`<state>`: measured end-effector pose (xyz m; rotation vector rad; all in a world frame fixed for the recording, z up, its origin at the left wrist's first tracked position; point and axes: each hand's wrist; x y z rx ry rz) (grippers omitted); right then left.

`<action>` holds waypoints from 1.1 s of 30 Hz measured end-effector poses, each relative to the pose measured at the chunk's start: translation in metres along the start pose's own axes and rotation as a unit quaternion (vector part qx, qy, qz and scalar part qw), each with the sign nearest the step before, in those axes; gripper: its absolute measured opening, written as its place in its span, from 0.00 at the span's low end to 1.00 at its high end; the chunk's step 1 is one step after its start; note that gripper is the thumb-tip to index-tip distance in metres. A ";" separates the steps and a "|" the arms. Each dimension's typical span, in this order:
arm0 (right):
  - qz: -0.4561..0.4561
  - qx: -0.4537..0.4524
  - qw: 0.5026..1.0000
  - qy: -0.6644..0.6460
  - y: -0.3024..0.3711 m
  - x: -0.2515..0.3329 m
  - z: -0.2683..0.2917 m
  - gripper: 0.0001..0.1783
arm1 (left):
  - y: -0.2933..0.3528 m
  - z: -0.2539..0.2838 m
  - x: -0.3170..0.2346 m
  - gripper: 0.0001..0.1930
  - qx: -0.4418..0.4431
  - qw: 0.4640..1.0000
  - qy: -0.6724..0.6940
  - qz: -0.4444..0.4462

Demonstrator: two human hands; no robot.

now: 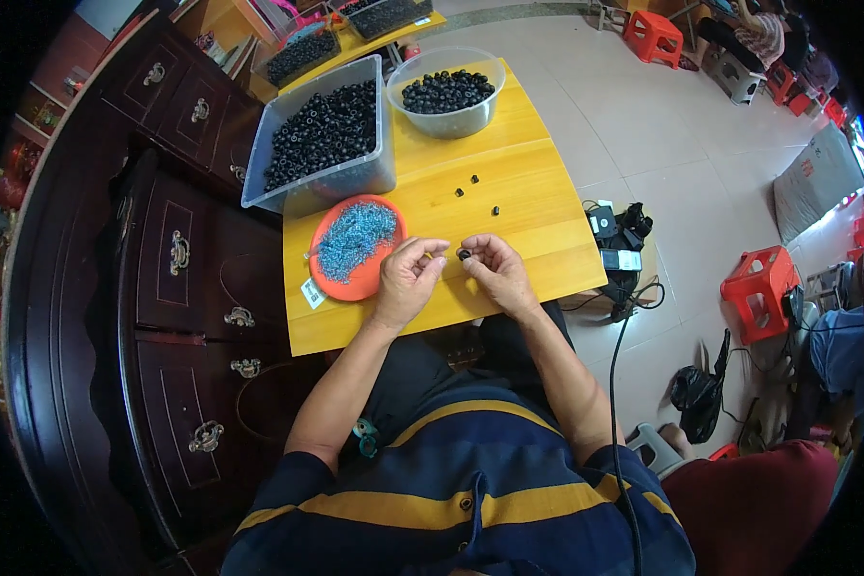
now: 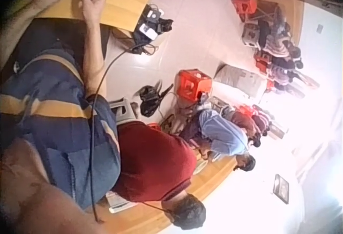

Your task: The person assembles black plastic components by pressing small plugs into cylindrical rings by hand and retrieves additional pieces from a plastic container onto the table.

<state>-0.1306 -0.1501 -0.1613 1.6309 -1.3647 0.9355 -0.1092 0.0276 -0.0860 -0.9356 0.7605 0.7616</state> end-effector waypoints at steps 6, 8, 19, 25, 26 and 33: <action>-0.016 0.005 0.999 0.041 0.002 0.001 -0.001 0.15 | -0.002 -0.003 -0.003 0.14 -0.002 0.999 -0.033 -0.011; -0.005 0.010 0.998 0.054 0.002 0.001 0.000 0.15 | -0.002 -0.003 -0.002 0.15 -0.006 0.999 -0.043 -0.021; 0.008 0.033 0.996 0.079 0.001 0.001 -0.004 0.16 | -0.002 -0.005 -0.003 0.15 0.022 0.992 -0.103 -0.068; 0.023 0.050 0.998 0.021 -0.001 -0.001 -0.003 0.14 | -0.005 0.000 -0.001 0.15 0.050 0.964 -0.196 -0.171; 0.022 0.051 0.998 0.021 -0.001 -0.001 -0.002 0.14 | -0.005 0.000 -0.002 0.15 0.050 0.964 -0.196 -0.170; -0.011 0.051 0.998 0.045 0.002 0.004 0.002 0.10 | -0.002 0.007 -0.005 0.15 0.070 0.988 -0.116 -0.071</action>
Point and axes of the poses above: each hand's wrist, its own y-axis away from the middle knuckle, its own z-axis out of the back of the hand, x = y × z, and after that the axes turned 10 degrees about -z, right-handed
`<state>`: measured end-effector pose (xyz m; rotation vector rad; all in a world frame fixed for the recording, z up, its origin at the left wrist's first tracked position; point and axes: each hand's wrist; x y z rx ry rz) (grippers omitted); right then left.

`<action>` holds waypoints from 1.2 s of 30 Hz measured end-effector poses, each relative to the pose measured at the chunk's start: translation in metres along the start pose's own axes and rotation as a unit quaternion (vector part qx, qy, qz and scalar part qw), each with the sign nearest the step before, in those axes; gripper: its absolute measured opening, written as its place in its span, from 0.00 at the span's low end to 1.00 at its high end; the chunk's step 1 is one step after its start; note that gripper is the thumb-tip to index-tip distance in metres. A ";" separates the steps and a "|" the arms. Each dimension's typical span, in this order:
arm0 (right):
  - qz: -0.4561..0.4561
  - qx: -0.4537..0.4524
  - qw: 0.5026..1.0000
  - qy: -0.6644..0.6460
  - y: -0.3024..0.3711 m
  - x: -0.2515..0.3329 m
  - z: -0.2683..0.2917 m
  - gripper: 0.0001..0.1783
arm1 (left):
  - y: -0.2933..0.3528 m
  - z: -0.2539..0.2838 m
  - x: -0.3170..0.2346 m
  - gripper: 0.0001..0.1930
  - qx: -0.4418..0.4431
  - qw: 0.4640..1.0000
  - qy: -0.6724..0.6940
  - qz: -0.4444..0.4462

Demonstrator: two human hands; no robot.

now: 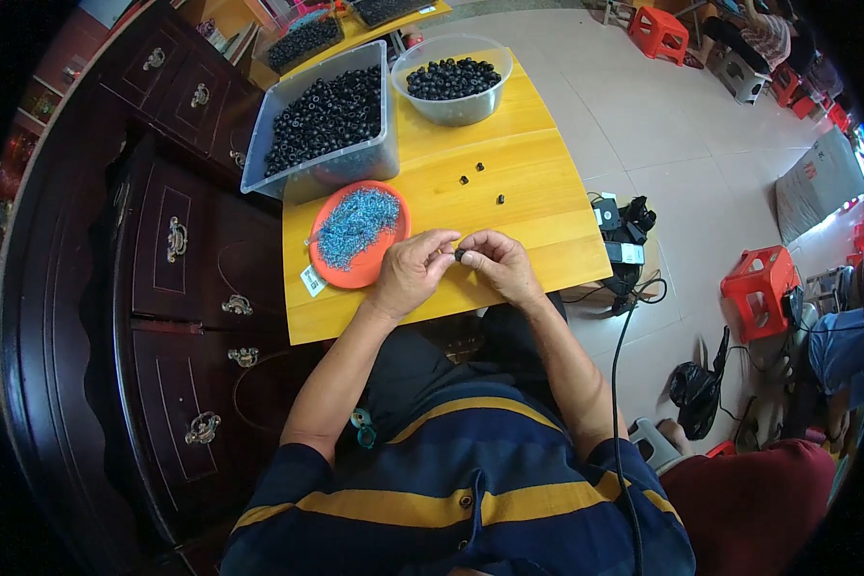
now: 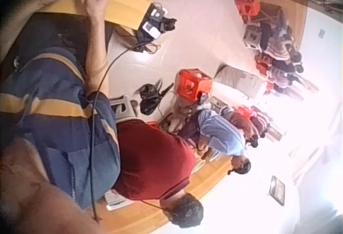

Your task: The person assembles black plastic components by pressing small plugs into cylindrical rings by hand and retrieves additional pieces from a plastic container onto the table.

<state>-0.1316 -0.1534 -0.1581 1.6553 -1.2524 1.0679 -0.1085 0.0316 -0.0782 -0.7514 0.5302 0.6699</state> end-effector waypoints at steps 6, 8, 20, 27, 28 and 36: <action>-0.020 0.001 0.999 -0.027 0.011 0.003 -0.004 0.09 | 0.004 0.000 -0.005 0.15 0.006 0.999 0.033 0.013; -0.038 -0.005 0.998 -0.042 0.016 0.003 -0.007 0.09 | 0.004 0.002 -0.007 0.15 0.014 0.999 0.029 0.015; -0.082 0.043 0.978 -0.188 0.034 0.011 -0.010 0.10 | -0.003 0.004 -0.030 0.12 0.050 0.997 0.058 -0.017; -0.095 0.063 0.956 -0.269 0.040 0.014 0.003 0.11 | -0.018 -0.007 -0.030 0.08 0.074 0.983 0.164 0.038; -0.098 0.064 0.959 -0.259 0.040 0.013 0.008 0.11 | -0.020 -0.009 -0.029 0.08 0.085 0.967 0.225 0.082; -0.089 0.102 0.952 -0.276 0.039 0.011 0.030 0.11 | -0.035 -0.028 -0.005 0.09 0.093 0.902 0.369 0.203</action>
Point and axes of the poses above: each hand's wrist, its own y-axis away from the middle knuckle, its own z-axis out of the back of the hand, x = y × z, and after that the axes turned 10 degrees about -z, right-handed
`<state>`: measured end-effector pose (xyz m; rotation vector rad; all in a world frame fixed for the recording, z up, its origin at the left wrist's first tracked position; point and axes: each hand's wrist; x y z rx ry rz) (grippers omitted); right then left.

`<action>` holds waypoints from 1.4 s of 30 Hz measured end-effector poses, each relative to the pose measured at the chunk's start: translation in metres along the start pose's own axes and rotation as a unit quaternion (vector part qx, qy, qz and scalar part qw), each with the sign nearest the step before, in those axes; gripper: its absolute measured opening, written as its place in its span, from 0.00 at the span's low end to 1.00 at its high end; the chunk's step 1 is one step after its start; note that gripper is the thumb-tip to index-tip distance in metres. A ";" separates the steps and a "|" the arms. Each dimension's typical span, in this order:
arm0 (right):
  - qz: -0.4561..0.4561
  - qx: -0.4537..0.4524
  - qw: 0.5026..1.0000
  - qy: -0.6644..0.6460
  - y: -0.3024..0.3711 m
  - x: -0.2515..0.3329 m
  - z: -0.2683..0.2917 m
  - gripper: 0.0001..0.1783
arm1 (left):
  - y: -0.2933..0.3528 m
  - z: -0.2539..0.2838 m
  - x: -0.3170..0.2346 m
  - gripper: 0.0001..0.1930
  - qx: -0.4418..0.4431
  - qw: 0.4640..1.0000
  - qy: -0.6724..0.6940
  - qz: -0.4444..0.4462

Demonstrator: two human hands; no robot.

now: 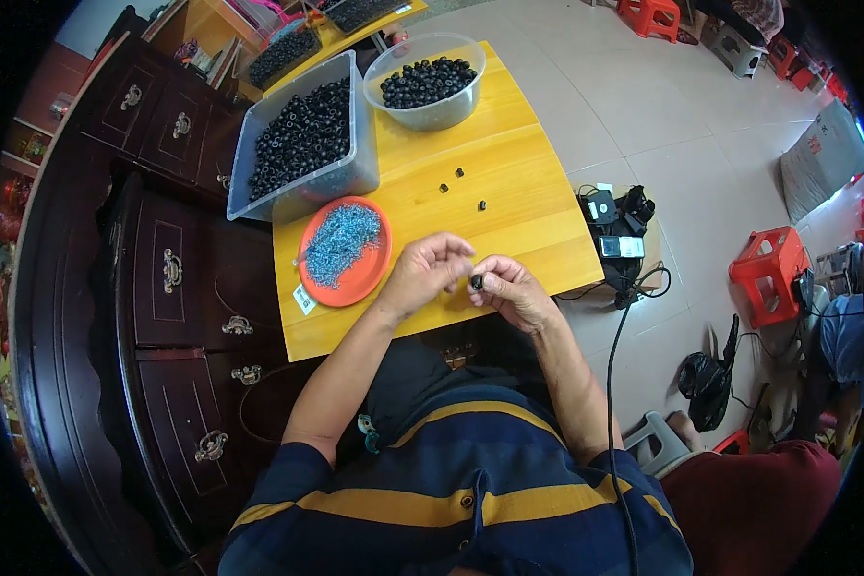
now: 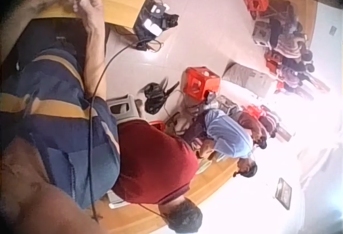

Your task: The person assembles black plastic components by pressing small plugs into cylindrical rings by hand and retrieves additional pieces from a plastic container onto the table.

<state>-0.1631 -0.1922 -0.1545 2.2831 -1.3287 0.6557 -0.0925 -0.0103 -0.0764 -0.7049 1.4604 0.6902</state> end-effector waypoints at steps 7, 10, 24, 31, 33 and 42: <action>0.017 0.011 0.999 -0.043 -0.003 -0.001 -0.001 0.13 | -0.055 0.008 0.033 0.13 -0.088 0.928 -0.354 -0.081; 0.016 0.008 0.999 -0.048 -0.001 0.000 -0.001 0.12 | -0.069 -0.007 0.032 0.14 -0.108 0.860 -0.484 -0.119; 0.023 -0.001 0.999 -0.038 -0.004 -0.001 -0.006 0.13 | -0.066 -0.002 0.041 0.05 -0.115 0.835 -0.508 -0.179; 0.012 -0.083 0.996 -0.019 -0.002 -0.004 -0.020 0.13 | 0.000 0.004 0.027 0.04 -0.175 0.938 -0.278 -0.112; 0.002 -0.089 0.996 -0.019 -0.002 -0.006 -0.025 0.13 | 0.018 0.001 0.017 0.03 -0.177 0.955 -0.188 -0.145; -0.013 -0.102 0.994 -0.042 0.001 -0.018 -0.044 0.12 | 0.065 -0.011 -0.009 0.06 -0.143 0.960 -0.182 -0.156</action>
Point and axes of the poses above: each hand's wrist, its own y-axis away from the middle knuckle, its own z-axis out of the back of the hand, x = y × z, and after that the axes turned 10 degrees about -z, right-handed
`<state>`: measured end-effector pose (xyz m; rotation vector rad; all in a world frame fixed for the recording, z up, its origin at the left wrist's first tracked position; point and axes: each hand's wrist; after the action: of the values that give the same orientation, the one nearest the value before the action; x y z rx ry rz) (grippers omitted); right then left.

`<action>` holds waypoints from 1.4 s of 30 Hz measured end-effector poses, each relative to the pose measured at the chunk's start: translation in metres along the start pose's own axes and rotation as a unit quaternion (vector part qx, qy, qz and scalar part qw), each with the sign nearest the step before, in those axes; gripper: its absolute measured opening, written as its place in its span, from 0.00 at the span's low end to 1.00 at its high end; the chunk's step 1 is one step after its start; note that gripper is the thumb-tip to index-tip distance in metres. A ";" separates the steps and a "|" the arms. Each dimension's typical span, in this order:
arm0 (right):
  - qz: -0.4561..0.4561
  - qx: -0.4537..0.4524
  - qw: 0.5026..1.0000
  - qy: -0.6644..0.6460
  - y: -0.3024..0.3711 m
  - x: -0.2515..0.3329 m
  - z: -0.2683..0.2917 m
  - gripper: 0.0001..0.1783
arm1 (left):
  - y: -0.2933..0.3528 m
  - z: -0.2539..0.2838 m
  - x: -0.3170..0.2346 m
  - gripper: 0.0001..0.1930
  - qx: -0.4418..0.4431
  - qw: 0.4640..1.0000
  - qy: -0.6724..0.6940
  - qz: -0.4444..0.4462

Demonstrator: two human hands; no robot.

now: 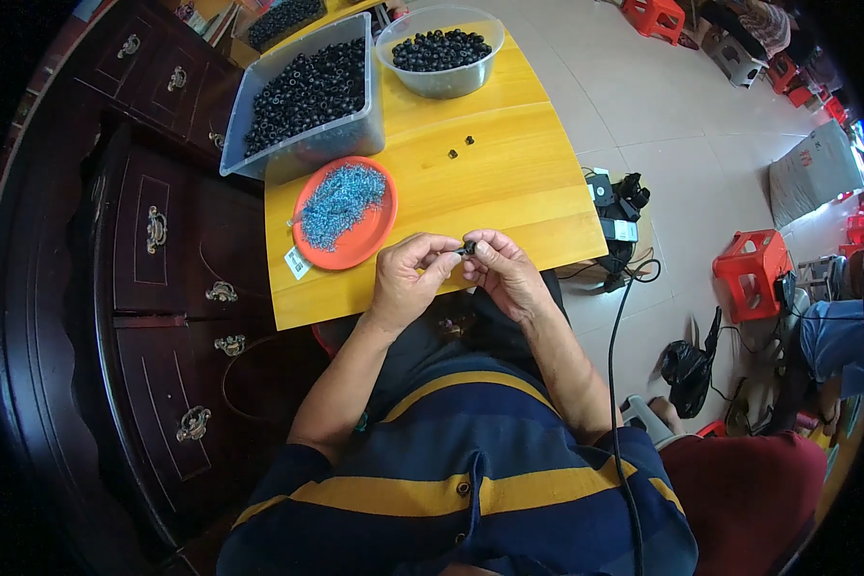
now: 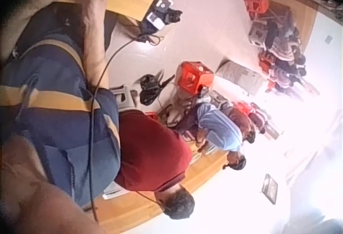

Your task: The person assembles black plastic components by pressing small plugs into cylindrical rings by hand and retrieves additional pieces from a plastic container onto the table.

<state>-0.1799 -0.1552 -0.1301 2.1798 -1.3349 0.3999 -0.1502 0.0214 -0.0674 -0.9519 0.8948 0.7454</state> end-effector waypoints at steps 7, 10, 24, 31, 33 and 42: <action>0.009 -0.005 1.000 0.013 0.005 -0.008 -0.007 0.11 | 0.016 -0.001 0.011 0.05 -0.043 0.998 0.042 0.017; 0.012 -0.008 1.000 0.016 0.005 -0.013 -0.007 0.11 | 0.018 0.000 0.011 0.05 -0.035 0.999 0.006 -0.012; 0.026 -0.006 0.999 0.047 0.011 -0.013 -0.009 0.09 | 0.025 0.005 0.001 0.05 -0.009 0.999 0.044 -0.013; 0.021 0.055 0.995 0.080 0.017 -0.001 -0.021 0.09 | 0.026 0.009 0.000 0.09 0.020 0.948 0.311 0.069; 0.027 0.071 0.993 0.091 0.017 0.001 -0.022 0.10 | 0.024 0.010 -0.002 0.11 0.034 0.947 0.311 0.069; 0.017 0.103 0.992 0.066 0.010 0.001 -0.024 0.13 | 0.024 0.012 -0.005 0.15 0.051 0.987 0.150 -0.012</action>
<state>-0.1870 -0.1455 -0.1073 2.2534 -1.3100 0.7119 -0.1689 0.0416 -0.0680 -0.9967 1.1708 0.5367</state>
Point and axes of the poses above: each hand's wrist, its own y-axis away from the middle knuckle, its own z-axis out of the back of the hand, x = y × z, and after that the axes turned 10 degrees about -z, right-handed
